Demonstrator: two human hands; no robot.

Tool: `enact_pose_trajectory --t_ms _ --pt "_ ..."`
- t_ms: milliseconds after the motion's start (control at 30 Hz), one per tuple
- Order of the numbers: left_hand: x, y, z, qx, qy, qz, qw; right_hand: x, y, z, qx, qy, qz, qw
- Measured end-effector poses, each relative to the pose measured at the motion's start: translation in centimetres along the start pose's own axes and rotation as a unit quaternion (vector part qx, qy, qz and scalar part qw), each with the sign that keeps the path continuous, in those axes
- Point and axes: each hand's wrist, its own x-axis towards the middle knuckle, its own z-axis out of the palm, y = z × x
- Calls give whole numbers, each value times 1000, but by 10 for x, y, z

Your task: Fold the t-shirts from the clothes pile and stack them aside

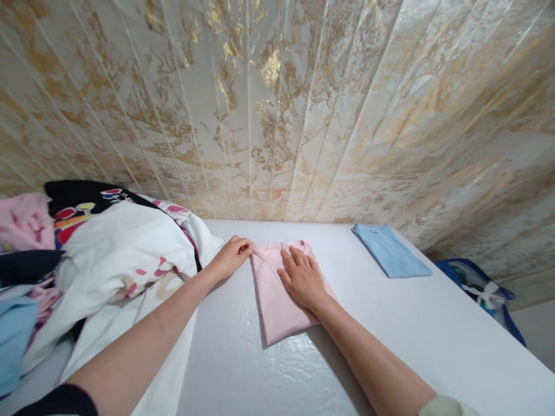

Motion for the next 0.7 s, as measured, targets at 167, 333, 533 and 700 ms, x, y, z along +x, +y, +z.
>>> enact_pose_trajectory --t_ms 167,333,533,700 --pt "6 -7 1 -11 20 -24 999 0 0 0 -6 1 -2 1000" --pt "2 -4 10 20 61 -30 998 1 0 1 -2 -2 1 1000" --pt "-7 6 15 92 64 6 994 -1 -7 -10 15 36 -33 999" --pt "-5 4 13 70 66 -10 995 -2 -13 -14 42 -22 -128 991"
